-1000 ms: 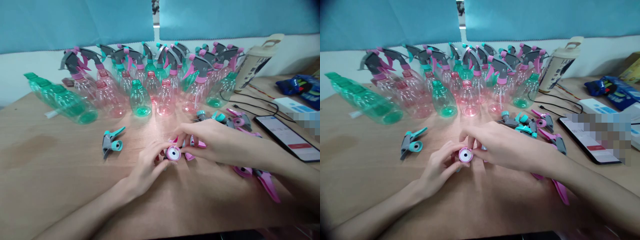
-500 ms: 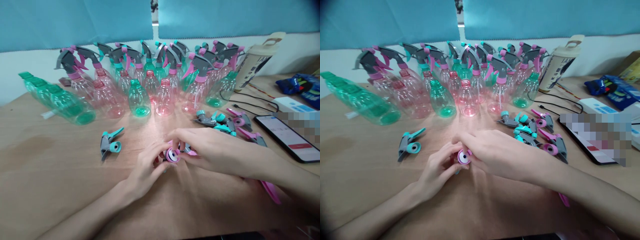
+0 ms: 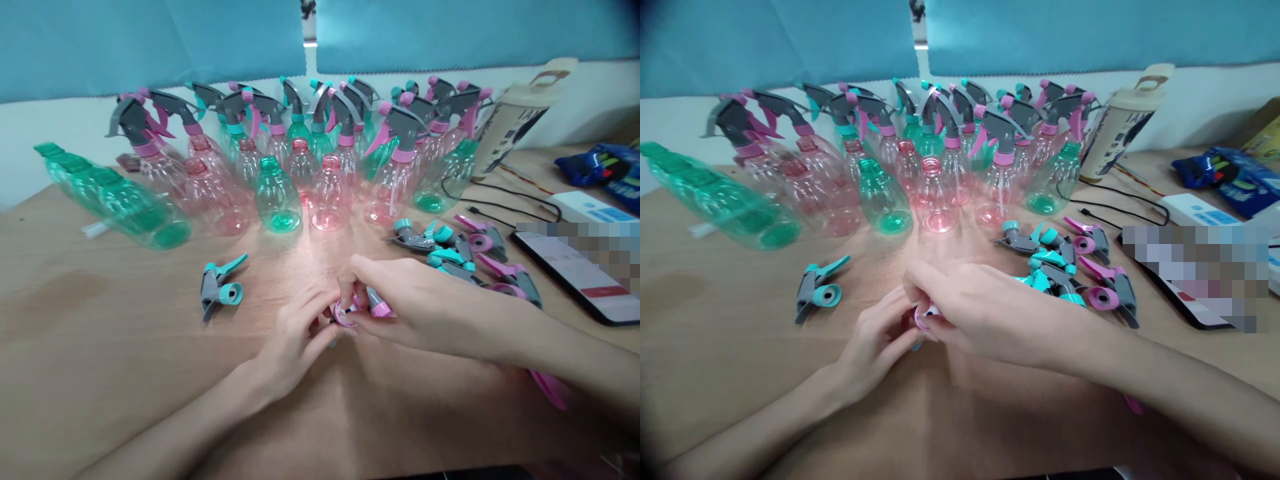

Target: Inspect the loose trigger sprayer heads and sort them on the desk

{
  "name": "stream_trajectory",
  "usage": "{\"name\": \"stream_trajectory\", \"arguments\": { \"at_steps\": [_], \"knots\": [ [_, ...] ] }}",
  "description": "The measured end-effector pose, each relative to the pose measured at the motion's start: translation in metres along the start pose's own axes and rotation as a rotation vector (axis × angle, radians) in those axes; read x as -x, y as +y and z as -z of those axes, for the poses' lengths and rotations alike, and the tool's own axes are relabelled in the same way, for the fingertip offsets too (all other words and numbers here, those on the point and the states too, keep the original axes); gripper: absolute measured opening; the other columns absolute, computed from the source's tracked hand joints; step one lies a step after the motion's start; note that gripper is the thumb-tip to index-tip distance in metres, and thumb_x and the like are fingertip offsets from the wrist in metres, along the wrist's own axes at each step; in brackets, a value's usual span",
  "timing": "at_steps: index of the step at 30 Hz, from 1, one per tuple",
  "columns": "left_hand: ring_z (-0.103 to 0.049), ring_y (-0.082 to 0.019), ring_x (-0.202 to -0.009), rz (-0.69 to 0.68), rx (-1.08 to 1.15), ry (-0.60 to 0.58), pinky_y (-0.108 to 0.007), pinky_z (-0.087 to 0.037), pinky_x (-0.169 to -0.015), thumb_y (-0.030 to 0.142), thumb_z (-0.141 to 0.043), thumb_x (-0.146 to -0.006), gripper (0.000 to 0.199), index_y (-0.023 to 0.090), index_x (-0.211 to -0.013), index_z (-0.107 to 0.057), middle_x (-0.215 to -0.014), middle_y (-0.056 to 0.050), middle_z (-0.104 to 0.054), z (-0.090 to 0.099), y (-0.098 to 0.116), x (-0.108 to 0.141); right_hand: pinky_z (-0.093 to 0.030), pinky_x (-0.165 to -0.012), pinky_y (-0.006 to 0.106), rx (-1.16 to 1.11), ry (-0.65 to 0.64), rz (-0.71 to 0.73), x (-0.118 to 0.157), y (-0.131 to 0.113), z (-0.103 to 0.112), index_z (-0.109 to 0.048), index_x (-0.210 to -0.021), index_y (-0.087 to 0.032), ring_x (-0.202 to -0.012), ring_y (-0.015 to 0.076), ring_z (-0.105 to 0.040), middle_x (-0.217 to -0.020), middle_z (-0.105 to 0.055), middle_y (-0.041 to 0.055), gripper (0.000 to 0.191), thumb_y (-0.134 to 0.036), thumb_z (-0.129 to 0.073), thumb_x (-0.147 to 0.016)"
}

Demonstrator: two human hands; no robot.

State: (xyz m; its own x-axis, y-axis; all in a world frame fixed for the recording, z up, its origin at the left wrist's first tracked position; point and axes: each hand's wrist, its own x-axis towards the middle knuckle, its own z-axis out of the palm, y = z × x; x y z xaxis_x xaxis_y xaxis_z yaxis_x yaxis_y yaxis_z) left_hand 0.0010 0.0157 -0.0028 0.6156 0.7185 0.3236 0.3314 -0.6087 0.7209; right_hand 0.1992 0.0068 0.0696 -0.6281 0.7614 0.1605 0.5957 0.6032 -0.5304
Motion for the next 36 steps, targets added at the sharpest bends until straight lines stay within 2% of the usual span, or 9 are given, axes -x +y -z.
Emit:
{"name": "stream_trajectory", "arguments": {
  "at_steps": [8,13,18,22,28,32,36],
  "knots": [
    [-0.054,-0.015,-0.08,-0.027,-0.027,-0.029,-0.028,-0.046,-0.071,0.014,-0.055,-0.087,0.026,0.019,-0.112,-0.057,-0.1,-0.006,-0.059,0.002,-0.004,0.001,-0.028,-0.048,0.021,0.066,-0.05,0.006,0.001,0.006,0.006,-0.043,-0.08,-0.02,-0.055,0.0093,-0.048,-0.069,-0.052,-0.0034,0.012,-0.022,-0.054,-0.084],
    [-0.053,-0.015,-0.082,-0.037,-0.02,-0.022,-0.029,-0.046,-0.073,0.009,-0.057,-0.085,0.025,0.019,-0.107,-0.059,-0.101,-0.006,-0.058,0.002,-0.005,0.001,-0.026,-0.046,0.021,0.087,-0.059,0.009,-0.001,0.008,0.003,-0.043,-0.079,-0.02,-0.052,0.0083,-0.044,-0.067,-0.051,-0.0045,0.013,-0.023,-0.055,-0.083],
    [-0.051,-0.014,-0.078,-0.004,0.004,-0.024,-0.023,-0.044,-0.063,0.01,-0.058,-0.084,0.019,0.019,-0.1,-0.062,-0.1,-0.005,-0.056,0.002,-0.004,-0.001,-0.029,-0.05,0.021,0.043,-0.005,0.013,-0.002,0.009,-0.004,-0.046,-0.081,-0.02,-0.058,0.01,-0.049,-0.07,-0.055,-0.0032,0.011,-0.023,-0.056,-0.083],
    [-0.05,-0.012,-0.076,-0.017,0.019,-0.021,-0.02,-0.043,-0.061,0.009,-0.059,-0.083,0.015,0.017,-0.095,-0.062,-0.095,-0.003,-0.055,0.002,-0.004,-0.002,-0.032,-0.053,0.021,-0.043,0.007,-0.015,-0.004,0.008,-0.007,-0.047,-0.081,-0.02,-0.061,0.0094,-0.051,-0.072,-0.057,-0.0043,0.011,-0.017,-0.057,-0.08],
    [-0.051,-0.014,-0.081,0.014,-0.011,-0.02,-0.023,-0.045,-0.063,0.014,-0.059,-0.085,0.018,0.019,-0.102,-0.062,-0.1,-0.006,-0.056,0.002,-0.004,-0.003,-0.03,-0.049,0.022,0.028,-0.052,-0.017,-0.004,0.009,0.001,-0.045,-0.08,-0.019,-0.059,0.0103,-0.05,-0.072,-0.055,-0.0021,0.011,-0.022,-0.056,-0.082],
    [-0.051,-0.016,-0.083,-0.009,-0.047,0.002,-0.025,-0.046,-0.065,0.016,-0.06,-0.084,0.015,0.019,-0.099,-0.064,-0.097,-0.006,-0.057,0.002,-0.004,-0.005,-0.033,-0.051,0.022,0.02,-0.101,-0.047,-0.004,0.011,0.001,-0.045,-0.08,-0.019,-0.061,0.0116,-0.052,-0.073,-0.056,-0.0007,0.009,-0.022,-0.053,-0.084],
    [-0.051,-0.014,-0.077,0.029,-0.004,0.018,-0.022,-0.044,-0.06,0.013,-0.058,-0.084,0.015,0.019,-0.096,-0.064,-0.096,-0.004,-0.056,0.003,-0.005,-0.006,-0.035,-0.053,0.022,-0.02,-0.048,-0.036,-0.009,0.013,-0.008,-0.047,-0.082,-0.019,-0.062,0.0115,-0.054,-0.073,-0.058,-0.0016,0.008,-0.019,-0.055,-0.083]
  ]
}}
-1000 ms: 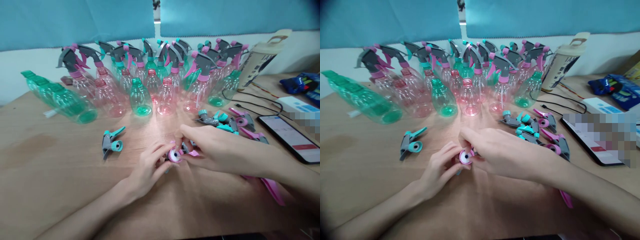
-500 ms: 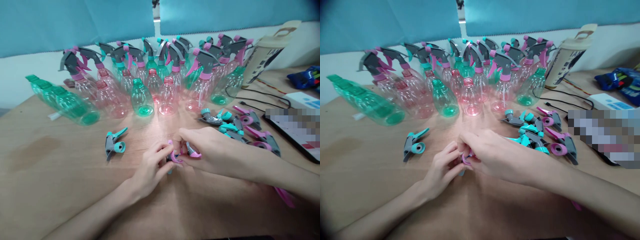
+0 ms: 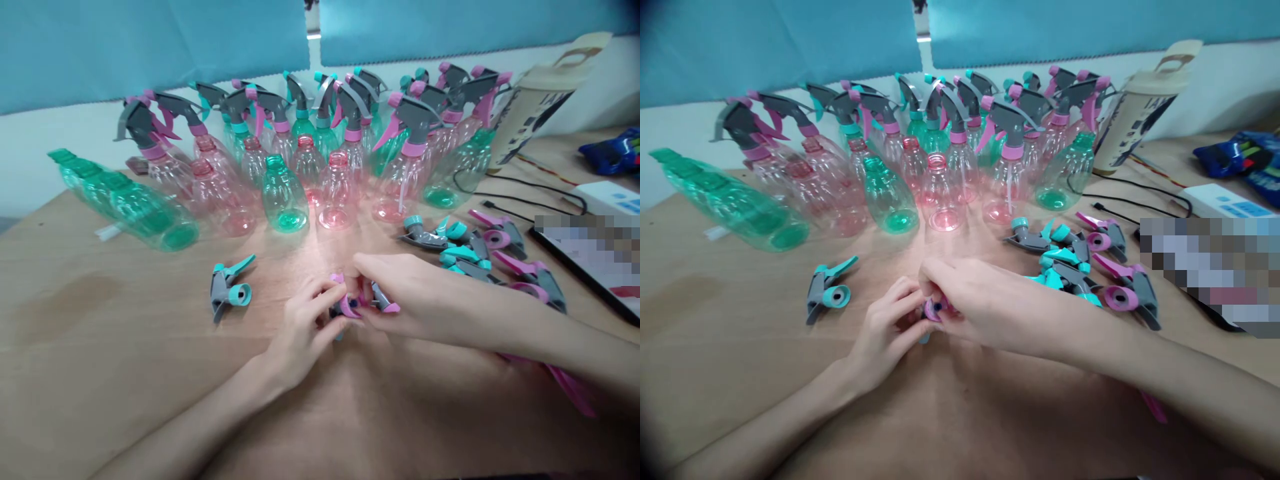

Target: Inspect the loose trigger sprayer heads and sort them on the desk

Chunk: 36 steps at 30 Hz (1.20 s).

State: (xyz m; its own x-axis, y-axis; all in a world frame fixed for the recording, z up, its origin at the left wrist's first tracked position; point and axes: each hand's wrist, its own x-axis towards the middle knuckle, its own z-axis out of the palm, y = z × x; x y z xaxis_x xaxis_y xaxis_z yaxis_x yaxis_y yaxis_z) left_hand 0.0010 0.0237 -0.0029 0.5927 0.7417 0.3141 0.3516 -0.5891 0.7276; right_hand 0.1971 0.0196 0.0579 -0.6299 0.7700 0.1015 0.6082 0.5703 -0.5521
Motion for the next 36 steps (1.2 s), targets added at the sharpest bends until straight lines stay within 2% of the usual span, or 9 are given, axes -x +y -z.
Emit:
{"name": "stream_trajectory", "arguments": {
  "at_steps": [5,7,9,11,14,19,27,32,36],
  "knots": [
    [-0.044,-0.007,-0.059,0.106,0.083,0.064,-0.019,-0.039,-0.054,0.011,-0.066,-0.078,0.008,0.016,-0.084,-0.065,-0.084,0.001,-0.054,-0.001,0.0,-0.002,-0.04,-0.063,0.025,0.017,0.119,0.003,-0.005,0.002,-0.015,-0.055,-0.093,-0.016,-0.076,0.0148,-0.06,-0.085,-0.065,0.0023,0.009,-0.016,-0.055,-0.085],
    [-0.044,-0.006,-0.058,0.121,0.101,0.076,-0.019,-0.038,-0.053,0.009,-0.065,-0.077,0.007,0.016,-0.078,-0.066,-0.083,0.001,-0.054,-0.002,0.0,-0.003,-0.041,-0.064,0.026,0.055,0.171,-0.025,-0.005,0.001,-0.019,-0.058,-0.092,-0.016,-0.074,0.0153,-0.06,-0.084,-0.066,0.003,0.009,-0.015,-0.054,-0.084],
    [-0.044,-0.007,-0.059,0.121,0.1,0.082,-0.019,-0.038,-0.052,0.008,-0.064,-0.078,0.011,0.017,-0.083,-0.068,-0.082,0.001,-0.054,-0.002,-0.001,-0.003,-0.041,-0.063,0.026,0.054,0.202,-0.042,-0.004,0.0,-0.02,-0.058,-0.089,-0.015,-0.07,0.0145,-0.06,-0.08,-0.066,0.0023,0.007,-0.014,-0.055,-0.083],
    [-0.045,-0.007,-0.06,0.105,0.092,0.084,-0.019,-0.039,-0.053,0.008,-0.064,-0.078,0.024,0.02,-0.098,-0.068,-0.083,0.001,-0.055,-0.001,-0.002,-0.003,-0.041,-0.061,0.025,0.024,0.21,-0.05,-0.003,-0.001,-0.016,-0.058,-0.087,-0.015,-0.067,0.0134,-0.06,-0.078,-0.066,0.0014,0.006,-0.014,-0.056,-0.082],
    [-0.045,-0.008,-0.062,0.09,0.074,0.078,-0.018,-0.039,-0.053,0.009,-0.066,-0.077,0.035,0.023,-0.109,-0.065,-0.084,0.001,-0.056,0.0,-0.002,-0.003,-0.041,-0.06,0.022,-0.011,0.199,-0.027,-0.003,-0.001,-0.006,-0.059,-0.088,-0.016,-0.067,0.0117,-0.061,-0.078,-0.068,-0.0002,0.007,-0.014,-0.058,-0.082],
    [-0.044,-0.007,-0.059,0.108,0.054,0.046,-0.018,-0.038,-0.052,0.012,-0.065,-0.078,0.013,0.018,-0.089,-0.068,-0.083,0.0,-0.055,0.001,0.001,-0.004,-0.04,-0.06,0.02,0.009,0.075,0.024,-0.003,0.002,0.005,-0.063,-0.087,-0.019,-0.069,0.0102,-0.06,-0.08,-0.068,-0.0026,0.01,-0.012,-0.058,-0.082],
    [-0.044,-0.007,-0.057,0.155,0.08,0.076,-0.019,-0.037,-0.054,0.013,-0.068,-0.075,0.009,0.016,-0.077,-0.06,-0.071,0.004,-0.053,0.001,0.001,-0.003,-0.038,-0.064,0.025,0.114,0.014,0.102,-0.004,0.003,-0.003,-0.062,-0.097,-0.019,-0.077,0.0144,-0.058,-0.085,-0.065,0.0031,0.014,-0.017,-0.05,-0.09],
    [-0.049,-0.011,-0.071,0.092,0.073,0.019,-0.021,-0.039,-0.061,0.01,-0.06,-0.081,0.009,0.017,-0.077,-0.065,-0.08,0.0,-0.056,0.005,0.002,-0.003,-0.036,-0.065,0.025,0.149,0.008,0.148,-0.003,0.006,-0.003,-0.063,-0.093,-0.019,-0.078,0.0135,-0.056,-0.086,-0.064,0.0023,0.014,-0.018,-0.049,-0.091],
    [-0.051,-0.012,-0.073,0.109,0.113,-0.014,-0.021,-0.04,-0.061,0.01,-0.056,-0.084,0.013,0.017,-0.08,-0.067,-0.092,-0.002,-0.058,0.006,0.001,-0.003,-0.035,-0.062,0.024,0.174,0.038,0.14,-0.004,0.009,-0.004,-0.063,-0.094,-0.019,-0.076,0.0129,-0.056,-0.087,-0.064,0.0016,0.013,-0.02,-0.051,-0.091]
  ]
}}
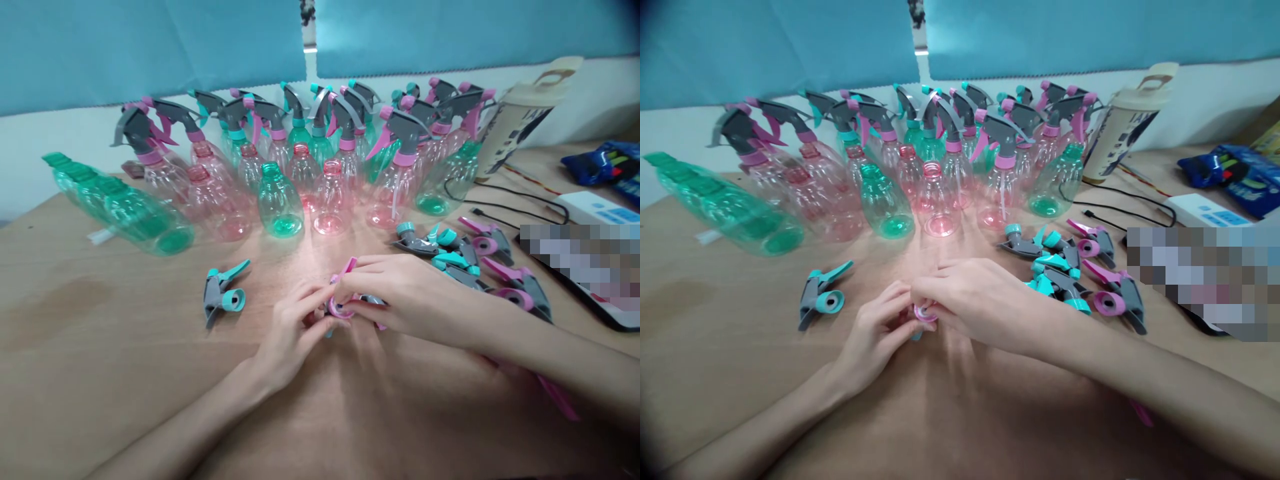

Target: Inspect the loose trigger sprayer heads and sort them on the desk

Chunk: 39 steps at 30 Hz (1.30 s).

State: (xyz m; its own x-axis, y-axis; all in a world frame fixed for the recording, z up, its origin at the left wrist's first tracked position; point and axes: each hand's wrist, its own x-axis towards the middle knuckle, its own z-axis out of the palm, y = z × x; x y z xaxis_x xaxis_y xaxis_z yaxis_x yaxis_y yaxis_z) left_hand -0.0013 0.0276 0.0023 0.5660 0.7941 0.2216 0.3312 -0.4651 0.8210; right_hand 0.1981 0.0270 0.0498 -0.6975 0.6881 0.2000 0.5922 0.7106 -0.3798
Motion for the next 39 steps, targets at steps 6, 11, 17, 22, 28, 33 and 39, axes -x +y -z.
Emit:
{"name": "stream_trajectory", "arguments": {
  "at_steps": [6,11,17,22,28,33,39],
  "knots": [
    [-0.05,-0.011,-0.072,0.025,0.032,0.012,-0.021,-0.041,-0.06,0.013,-0.057,-0.085,0.01,0.017,-0.081,-0.066,-0.091,-0.002,-0.057,-0.002,0.0,-0.003,-0.032,-0.059,0.026,0.149,0.011,-0.059,-0.003,-0.006,0.0,-0.061,-0.092,-0.016,-0.074,0.0151,-0.054,-0.083,-0.062,0.0024,0.009,-0.017,-0.053,-0.089],
    [-0.048,-0.01,-0.068,0.015,-0.033,0.037,-0.021,-0.041,-0.06,0.013,-0.059,-0.083,0.01,0.017,-0.089,-0.065,-0.092,-0.002,-0.057,-0.003,0.001,-0.004,-0.031,-0.058,0.027,0.274,0.072,-0.058,-0.001,-0.011,0.0,-0.057,-0.082,-0.014,-0.071,0.0167,-0.051,-0.077,-0.058,0.0033,0.004,-0.016,-0.057,-0.086],
    [-0.051,-0.014,-0.078,-0.043,-0.076,0.06,-0.024,-0.042,-0.065,0.014,-0.061,-0.083,0.006,0.016,-0.085,-0.066,-0.086,-0.002,-0.058,-0.002,0.001,-0.002,-0.034,-0.06,0.025,0.106,0.075,-0.031,0.002,-0.008,-0.006,-0.057,-0.09,-0.015,-0.074,0.0142,-0.053,-0.083,-0.059,0.0021,0.004,-0.014,-0.053,-0.088],
    [-0.051,-0.014,-0.074,-0.021,-0.094,0.12,-0.023,-0.043,-0.061,0.017,-0.065,-0.08,0.016,0.018,-0.096,-0.065,-0.085,-0.002,-0.059,-0.006,-0.001,-0.002,-0.036,-0.062,0.027,0.164,0.192,-0.052,0.002,-0.007,-0.011,-0.061,-0.088,-0.014,-0.074,0.0165,-0.054,-0.079,-0.061,0.0037,0.013,-0.022,-0.051,-0.091],
    [-0.054,-0.015,-0.079,-0.068,-0.21,0.12,-0.027,-0.047,-0.069,0.016,-0.062,-0.082,0.031,0.019,-0.113,-0.057,-0.099,-0.004,-0.06,-0.008,-0.004,0.001,-0.036,-0.068,0.034,0.395,0.222,-0.031,0.005,-0.012,-0.021,-0.062,-0.084,-0.016,-0.071,0.0205,-0.055,-0.075,-0.064,0.0047,0.016,-0.02,-0.048,-0.09],
    [-0.053,-0.021,-0.092,-0.105,-0.378,0.072,-0.035,-0.045,-0.08,0.017,-0.059,-0.083,0.027,0.018,-0.11,-0.058,-0.095,-0.004,-0.063,-0.001,0.001,0.007,-0.039,-0.077,0.036,0.239,0.177,-0.095,0.01,-0.014,-0.018,-0.061,-0.092,-0.02,-0.08,0.0201,-0.061,-0.086,-0.069,0.0026,0.014,-0.027,-0.049,-0.091],
    [-0.051,-0.021,-0.091,-0.117,-0.493,0.119,-0.035,-0.043,-0.081,0.014,-0.061,-0.079,0.026,0.016,-0.105,-0.057,-0.098,-0.005,-0.063,0.031,0.005,0.02,-0.044,-0.071,0.038,0.193,0.239,-0.228,0.023,-0.017,0.0,-0.062,-0.092,-0.024,-0.085,0.0251,-0.062,-0.09,-0.069,0.0039,0.019,-0.04,-0.055,-0.086]
  ]
}}
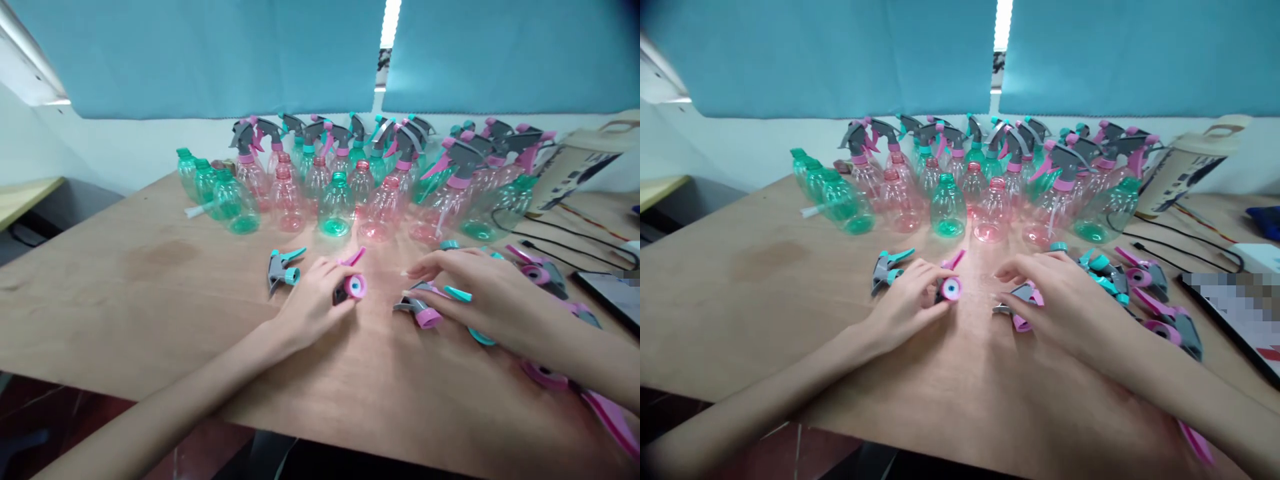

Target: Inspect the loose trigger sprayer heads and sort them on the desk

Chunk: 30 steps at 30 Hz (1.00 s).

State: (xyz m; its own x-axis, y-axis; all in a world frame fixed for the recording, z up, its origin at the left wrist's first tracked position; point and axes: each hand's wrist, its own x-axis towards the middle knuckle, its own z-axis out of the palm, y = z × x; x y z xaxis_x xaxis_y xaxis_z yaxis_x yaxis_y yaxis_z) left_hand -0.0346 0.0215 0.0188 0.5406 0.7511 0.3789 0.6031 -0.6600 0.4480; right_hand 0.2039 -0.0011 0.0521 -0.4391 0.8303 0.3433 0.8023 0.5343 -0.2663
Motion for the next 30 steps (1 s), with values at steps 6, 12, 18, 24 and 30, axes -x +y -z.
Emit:
{"name": "stream_trajectory", "arguments": {
  "at_steps": [6,12,18,24,30],
  "knots": [
    [-0.05,-0.018,-0.087,0.003,-0.14,0.154,-0.03,-0.042,-0.077,0.018,-0.06,-0.081,0.028,0.02,-0.109,-0.057,-0.1,-0.003,-0.064,0.05,0.006,0.032,-0.045,-0.074,0.042,-0.012,-0.096,-0.027,0.011,0.004,0.0,-0.062,-0.097,-0.027,-0.092,0.0285,-0.061,-0.096,-0.068,0.0044,0.02,-0.041,-0.051,-0.087],
    [-0.05,-0.022,-0.083,0.128,-0.319,0.05,-0.036,-0.042,-0.075,0.021,-0.057,-0.082,0.025,0.017,-0.106,-0.059,-0.09,-0.006,-0.063,0.056,0.013,0.091,-0.043,-0.08,0.043,0.089,-0.131,0.027,0.008,0.003,-0.002,-0.063,-0.096,-0.023,-0.092,0.0259,-0.061,-0.095,-0.067,0.0055,0.026,-0.043,-0.049,-0.087],
    [-0.053,-0.03,-0.08,0.243,-0.606,-0.006,-0.039,-0.038,-0.068,0.034,-0.056,-0.082,0.02,0.014,-0.085,-0.061,-0.084,-0.012,-0.062,0.043,0.01,0.087,-0.045,-0.067,0.04,0.186,-0.195,-0.054,0.005,0.009,0.005,-0.062,-0.093,-0.022,-0.084,0.0275,-0.061,-0.09,-0.067,0.0078,0.024,-0.041,-0.052,-0.085],
    [-0.053,-0.03,-0.064,0.25,-0.851,0.003,-0.037,-0.031,-0.059,0.032,-0.049,-0.085,0.026,0.01,-0.095,-0.058,-0.066,-0.011,-0.058,0.031,0.002,0.039,-0.041,-0.058,0.031,0.176,-0.212,-0.225,0.017,-0.002,0.034,-0.063,-0.086,-0.023,-0.074,0.0234,-0.062,-0.083,-0.068,0.0066,0.031,-0.049,-0.049,-0.087],
    [-0.051,-0.032,-0.076,0.147,-0.804,0.058,-0.039,-0.032,-0.064,0.036,-0.049,-0.087,0.029,0.011,-0.097,-0.059,-0.073,-0.013,-0.058,0.03,0.012,0.02,-0.033,-0.047,0.027,0.131,-0.276,-0.435,0.037,0.005,0.046,-0.063,-0.085,-0.024,-0.053,0.0188,-0.058,-0.06,-0.064,0.0023,0.043,-0.064,-0.047,-0.082]
  ]
}}
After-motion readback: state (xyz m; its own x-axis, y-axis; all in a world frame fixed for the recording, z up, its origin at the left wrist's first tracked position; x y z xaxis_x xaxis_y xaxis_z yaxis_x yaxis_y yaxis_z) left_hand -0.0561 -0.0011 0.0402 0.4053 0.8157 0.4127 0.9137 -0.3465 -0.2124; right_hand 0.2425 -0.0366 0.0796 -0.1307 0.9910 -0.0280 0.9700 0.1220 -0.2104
